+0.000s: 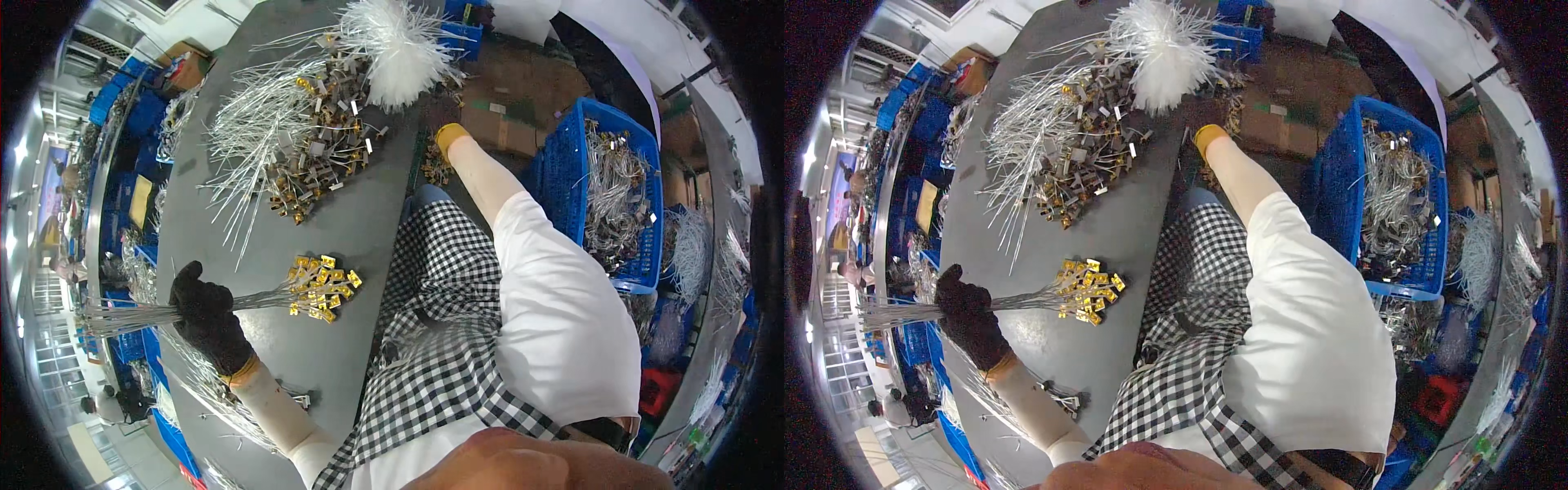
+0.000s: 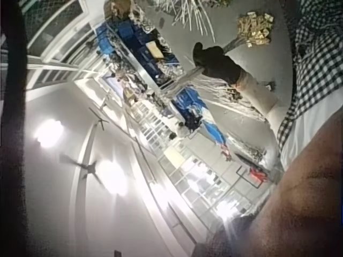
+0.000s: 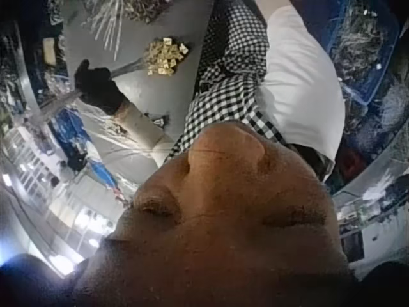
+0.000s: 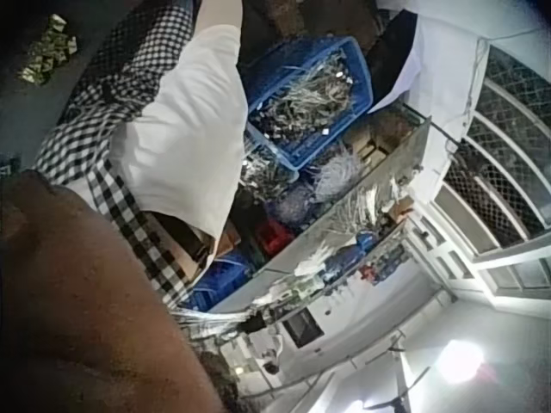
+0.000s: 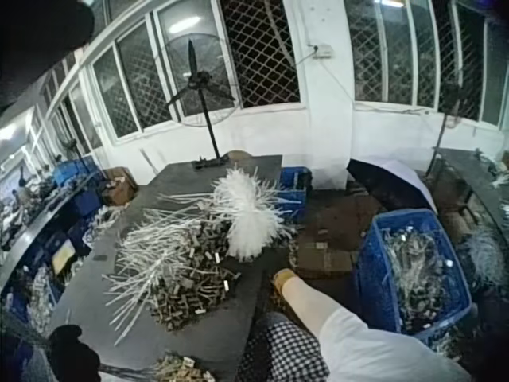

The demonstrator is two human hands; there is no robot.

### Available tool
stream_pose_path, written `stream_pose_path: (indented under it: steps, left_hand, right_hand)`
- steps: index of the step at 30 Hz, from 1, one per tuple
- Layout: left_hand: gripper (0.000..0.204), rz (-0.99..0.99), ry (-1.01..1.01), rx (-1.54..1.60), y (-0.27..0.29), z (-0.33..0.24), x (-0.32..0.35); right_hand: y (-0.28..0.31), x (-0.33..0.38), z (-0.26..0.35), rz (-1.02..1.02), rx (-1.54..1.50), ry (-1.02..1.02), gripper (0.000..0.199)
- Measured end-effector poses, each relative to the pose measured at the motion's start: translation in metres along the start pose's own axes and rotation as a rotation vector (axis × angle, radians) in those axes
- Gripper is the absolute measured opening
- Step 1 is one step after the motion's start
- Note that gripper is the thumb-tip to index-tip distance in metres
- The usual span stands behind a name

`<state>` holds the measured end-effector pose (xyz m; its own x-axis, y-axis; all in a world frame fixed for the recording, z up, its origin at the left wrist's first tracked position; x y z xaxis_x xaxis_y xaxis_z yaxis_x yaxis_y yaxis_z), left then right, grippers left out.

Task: Bundling and assembling electronic wire harnesses with connectors at a workstation.

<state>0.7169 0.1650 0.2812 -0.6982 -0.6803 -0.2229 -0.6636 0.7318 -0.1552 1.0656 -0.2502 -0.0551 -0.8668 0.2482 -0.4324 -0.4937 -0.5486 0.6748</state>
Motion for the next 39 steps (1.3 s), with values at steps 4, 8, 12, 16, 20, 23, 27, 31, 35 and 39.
stream_pose_path:
  steps: [4,8,12,16,20,23,27,31,35,39]
  left_hand:
    - [0.032,0.056,0.041,0.065,-0.018,-0.004,0.0]
    - [0.033,0.096,0.062,0.05,-0.009,0.001,-0.007]
    - [0.032,0.15,0.071,-0.072,-0.048,-0.002,-0.008]
    - [0.033,0.272,-0.458,-0.688,-0.02,-0.023,-0.001]
    - [0.037,0.313,-0.15,-0.339,-0.008,0.009,-0.008]
    - [0.03,0.254,-0.285,-0.562,-0.021,-0.009,0.001]
    - [0.031,0.18,-0.344,-0.389,-0.033,-0.01,0.001]
    - [0.037,0.244,-0.287,-0.577,-0.004,-0.017,0.005]
    - [0.036,0.357,-0.208,-0.997,-0.013,-0.03,0.0]
    - [0.041,0.441,-0.241,-1.017,0.005,-0.008,-0.02]
  right_hand:
    - [-0.012,0.002,-0.066,0.131,0.275,0.097,0.05]
    - [-0.018,0.04,-0.073,0.342,0.108,-0.293,0.05]
    - [0.021,0.198,-0.093,0.221,-0.21,0.027,0.039]
    - [0.115,0.222,0.099,0.448,-0.654,-0.09,0.022]
    - [0.134,0.175,0.26,0.287,-0.565,0.52,0.018]
    - [0.132,0.154,0.355,0.409,-0.832,0.817,0.018]
    - [0.11,0.145,0.429,0.691,-1.303,1.054,0.021]
    - [0.186,0.139,0.44,1.104,-1.181,0.825,0.03]
    - [0.196,0.113,0.386,1.154,-1.247,0.427,0.03]
    - [0.199,0.112,0.343,1.004,-1.172,0.417,0.02]
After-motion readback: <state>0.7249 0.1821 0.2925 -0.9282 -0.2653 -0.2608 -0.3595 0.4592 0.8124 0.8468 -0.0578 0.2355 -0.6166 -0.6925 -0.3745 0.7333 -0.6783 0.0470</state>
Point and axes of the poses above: each hand's wrist, its own x-axis away from the middle knuckle, its own y-axis out of the back of the hand, z = x × y, the point moved 3 cm from there along -x, towards the middle knuckle, and after that the axes turned 9 degrees about -z, right-handed, at the moved point
